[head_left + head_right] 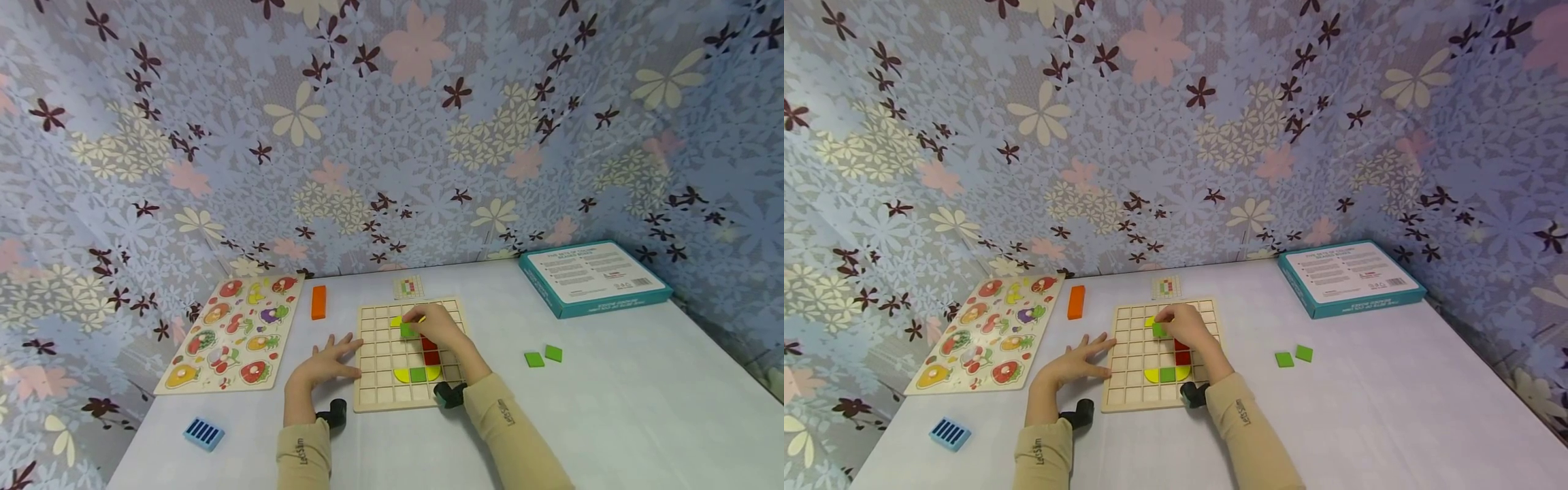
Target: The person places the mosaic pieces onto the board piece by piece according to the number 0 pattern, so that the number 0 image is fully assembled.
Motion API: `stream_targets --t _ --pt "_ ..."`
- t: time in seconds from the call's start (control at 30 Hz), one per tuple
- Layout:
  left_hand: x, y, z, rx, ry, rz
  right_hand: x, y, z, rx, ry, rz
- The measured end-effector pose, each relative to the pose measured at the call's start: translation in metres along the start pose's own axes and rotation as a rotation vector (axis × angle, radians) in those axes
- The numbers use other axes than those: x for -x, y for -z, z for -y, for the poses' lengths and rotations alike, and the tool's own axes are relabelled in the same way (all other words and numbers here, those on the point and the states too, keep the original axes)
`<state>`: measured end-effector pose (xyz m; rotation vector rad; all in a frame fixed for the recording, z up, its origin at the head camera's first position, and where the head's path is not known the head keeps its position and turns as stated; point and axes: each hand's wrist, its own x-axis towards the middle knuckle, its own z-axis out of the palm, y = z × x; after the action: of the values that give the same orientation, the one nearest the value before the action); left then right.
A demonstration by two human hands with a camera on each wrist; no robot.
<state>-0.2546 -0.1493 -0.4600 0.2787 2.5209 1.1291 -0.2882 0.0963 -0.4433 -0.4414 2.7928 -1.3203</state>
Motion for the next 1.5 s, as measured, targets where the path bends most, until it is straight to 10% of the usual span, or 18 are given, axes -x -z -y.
stream_targets --t 1.5 --pt "-0.002 -0.001 0.005 0.011 -0.007 -0.001 -0.019 -0.016 0.004 0.312 -0.024 0.097"
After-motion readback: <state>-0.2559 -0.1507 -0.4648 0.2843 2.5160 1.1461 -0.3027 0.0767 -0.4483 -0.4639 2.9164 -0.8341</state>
